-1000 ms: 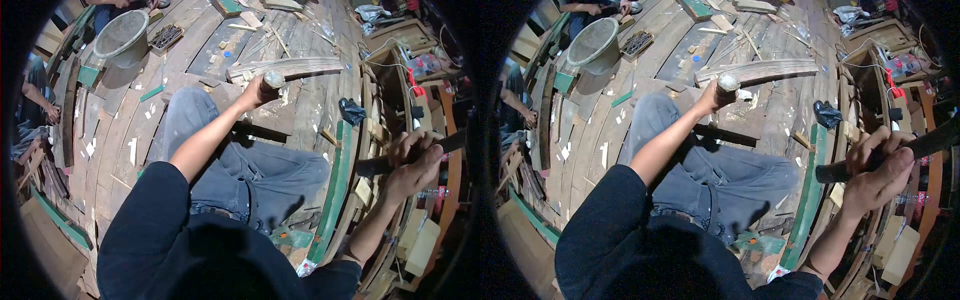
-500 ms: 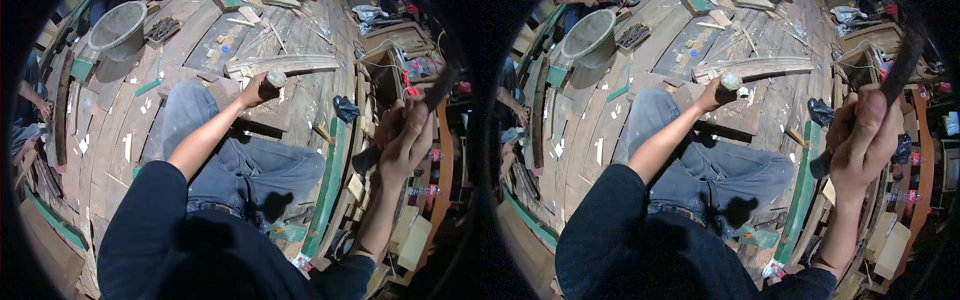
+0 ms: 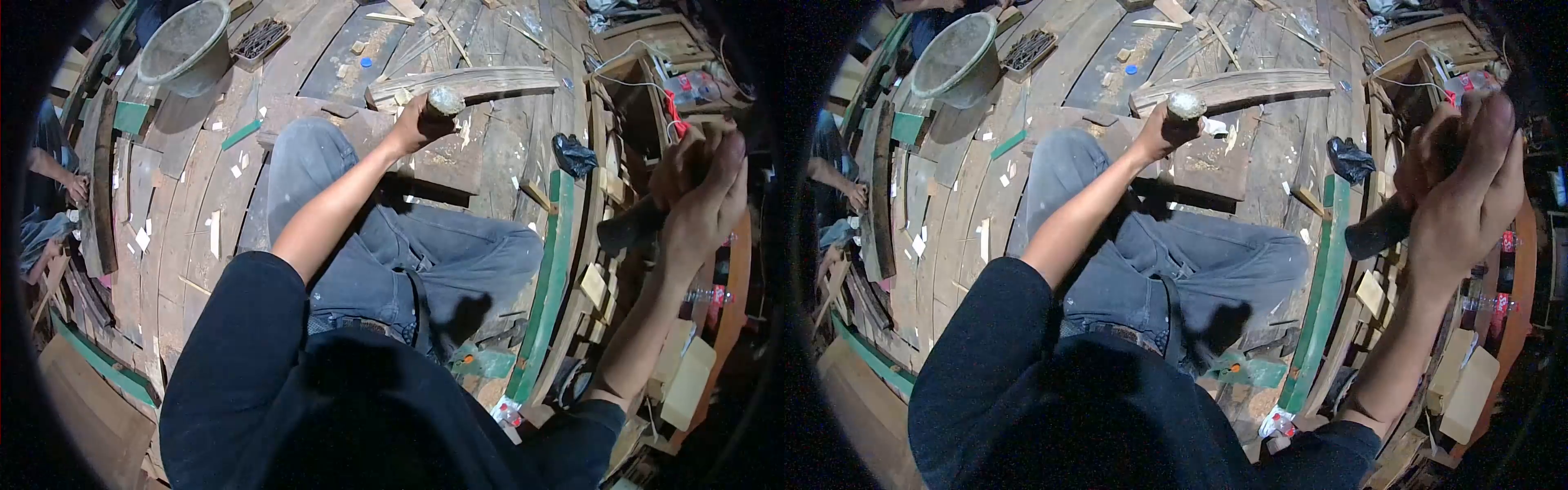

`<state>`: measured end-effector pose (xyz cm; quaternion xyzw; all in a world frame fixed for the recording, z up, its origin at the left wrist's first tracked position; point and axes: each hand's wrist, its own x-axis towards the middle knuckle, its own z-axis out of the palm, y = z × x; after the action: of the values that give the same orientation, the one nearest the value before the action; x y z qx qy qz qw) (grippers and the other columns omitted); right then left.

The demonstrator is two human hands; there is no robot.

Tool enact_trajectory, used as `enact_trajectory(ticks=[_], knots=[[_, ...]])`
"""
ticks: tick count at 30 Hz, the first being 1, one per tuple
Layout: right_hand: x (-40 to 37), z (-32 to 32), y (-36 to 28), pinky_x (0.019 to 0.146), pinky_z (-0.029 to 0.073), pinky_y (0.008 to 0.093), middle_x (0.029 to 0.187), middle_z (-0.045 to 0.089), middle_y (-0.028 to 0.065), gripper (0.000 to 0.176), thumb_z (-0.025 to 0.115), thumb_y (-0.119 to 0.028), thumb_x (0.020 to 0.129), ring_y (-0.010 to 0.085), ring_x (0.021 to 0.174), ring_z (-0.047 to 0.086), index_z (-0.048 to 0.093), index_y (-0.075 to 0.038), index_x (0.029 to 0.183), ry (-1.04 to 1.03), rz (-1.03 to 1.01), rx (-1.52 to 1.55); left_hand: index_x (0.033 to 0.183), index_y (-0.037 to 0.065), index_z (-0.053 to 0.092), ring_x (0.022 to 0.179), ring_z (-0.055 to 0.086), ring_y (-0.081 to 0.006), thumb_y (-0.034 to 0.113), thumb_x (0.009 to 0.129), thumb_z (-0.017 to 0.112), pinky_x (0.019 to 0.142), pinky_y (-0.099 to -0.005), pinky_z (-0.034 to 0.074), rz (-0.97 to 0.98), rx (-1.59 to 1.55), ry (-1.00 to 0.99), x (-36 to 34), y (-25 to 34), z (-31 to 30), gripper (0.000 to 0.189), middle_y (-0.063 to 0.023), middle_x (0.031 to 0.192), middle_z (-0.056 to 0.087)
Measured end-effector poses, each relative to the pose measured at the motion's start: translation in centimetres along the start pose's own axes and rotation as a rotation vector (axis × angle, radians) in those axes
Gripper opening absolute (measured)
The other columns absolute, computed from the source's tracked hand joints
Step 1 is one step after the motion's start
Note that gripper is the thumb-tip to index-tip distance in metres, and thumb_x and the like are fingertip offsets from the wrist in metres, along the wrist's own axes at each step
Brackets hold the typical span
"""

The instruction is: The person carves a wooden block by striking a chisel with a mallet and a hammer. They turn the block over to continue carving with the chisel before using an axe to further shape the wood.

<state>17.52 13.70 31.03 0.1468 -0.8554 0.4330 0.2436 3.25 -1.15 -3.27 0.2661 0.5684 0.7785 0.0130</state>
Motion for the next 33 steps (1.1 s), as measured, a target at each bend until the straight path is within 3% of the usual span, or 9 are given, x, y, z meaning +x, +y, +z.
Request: enact_trajectory(ticks=[2,4,6,10,12,16,19,29,33], knots=[[-2.4,1.4,3.5,0.039,0.035,0.0300,0.056,0.050,0.0048,0.031,0.043,-0.035,0.103,0.0154,0.041,0.048,0.053,-0.007,0.095,0.090,0.159,0.172,0.113,0.004,0.058,0.093,0.056,-0.0078,0.005,0.073,0.078,0.085,-0.0266,0.046,-0.061,-0.003,-0.027,0.0,-0.3,-0.1,0.044,0.0012,0.102,0.063],[-6.2,4.3,11.0,0.048,0.043,0.0442,0.062,0.057,0.0189,0.027,0.048,-0.032,0.101,0.0380,0.050,0.057,0.055,-0.005,0.100,-0.188,-0.299,-0.778,0.109,0.003,0.059,0.088,0.056,-0.0076,0.007,0.073,0.077,0.081,-0.0258,0.047,-0.006,-0.099,-0.027,0.1,-1.0,0.2,0.041,0.0014,0.096,0.063],[-8.6,6.6,11.2,0.060,0.044,0.0524,0.072,0.058,0.0291,0.024,0.052,-0.026,0.098,0.0515,0.069,0.056,0.054,-0.004,0.105,-0.491,0.220,-0.601,0.106,0.003,0.059,0.083,0.055,-0.0067,0.006,0.073,0.076,0.077,-0.0261,0.047,-0.112,0.176,-0.092,-0.2,-0.4,-0.2,0.037,0.0023,0.093,0.062],[-3.1,3.8,5.4,0.058,0.043,0.0492,0.073,0.057,0.0287,0.021,0.054,-0.020,0.097,0.0480,0.069,0.057,0.054,-0.003,0.110,-0.334,-0.048,-0.709,0.111,0.003,0.058,0.089,0.055,-0.0072,0.004,0.074,0.075,0.081,-0.0269,0.048,-0.013,-0.070,0.005,-0.7,-0.8,0.7,0.041,0.0014,0.098,0.062],[-2.1,1.6,2.8,0.047,0.039,0.0261,0.068,0.055,0.0056,0.028,0.050,-0.029,0.101,0.0147,0.049,0.052,0.056,-0.002,0.106,-0.028,0.102,-0.354,0.101,0.002,0.063,0.084,0.057,-0.0089,0.011,0.075,0.077,0.078,-0.0268,0.047,-0.030,-0.131,0.058,-0.9,0.9,1.1,0.031,0.0002,0.090,0.065],[-4.4,3.7,3.6,0.046,0.042,0.0280,0.064,0.057,0.0091,0.026,0.048,-0.026,0.101,0.0170,0.051,0.054,0.056,-0.002,0.103,0.278,0.377,0.740,0.102,0.002,0.063,0.087,0.058,-0.0089,0.012,0.073,0.078,0.081,-0.0266,0.047,0.008,-0.127,0.036,-0.2,-0.3,0.8,0.034,0.0001,0.093,0.065],[-7.8,6.5,10.6,0.056,0.046,0.0421,0.081,0.062,0.0246,0.021,0.050,-0.018,0.099,0.0384,0.059,0.055,0.057,0.000,0.107,-0.384,-0.036,-0.713,0.109,0.003,0.060,0.089,0.057,-0.0088,0.015,0.074,0.081,0.082,-0.0272,0.047,0.012,-0.095,0.026,-0.3,0.1,0.6,0.043,0.0011,0.097,0.063],[-1.9,-0.8,0.7,0.043,0.037,0.0305,0.062,0.048,0.0041,0.036,0.039,-0.036,0.103,0.0100,0.052,0.047,0.054,-0.004,0.092,-0.046,0.101,0.437,0.113,0.003,0.060,0.095,0.058,-0.0097,0.012,0.075,0.078,0.089,-0.0289,0.046,-0.086,-0.075,-0.009,-0.2,-1.1,0.6,0.043,-0.0021,0.102,0.065],[-9.6,7.3,11.1,0.064,0.046,0.0418,0.077,0.056,0.0271,0.024,0.049,-0.022,0.099,0.0411,0.068,0.057,0.059,-0.001,0.103,-0.420,0.126,-0.711,0.115,0.004,0.059,0.094,0.057,-0.0095,0.012,0.075,0.079,0.088,-0.0288,0.046,-0.132,-0.149,-0.044,-0.6,0.5,0.7,0.046,-0.0011,0.102,0.064]])
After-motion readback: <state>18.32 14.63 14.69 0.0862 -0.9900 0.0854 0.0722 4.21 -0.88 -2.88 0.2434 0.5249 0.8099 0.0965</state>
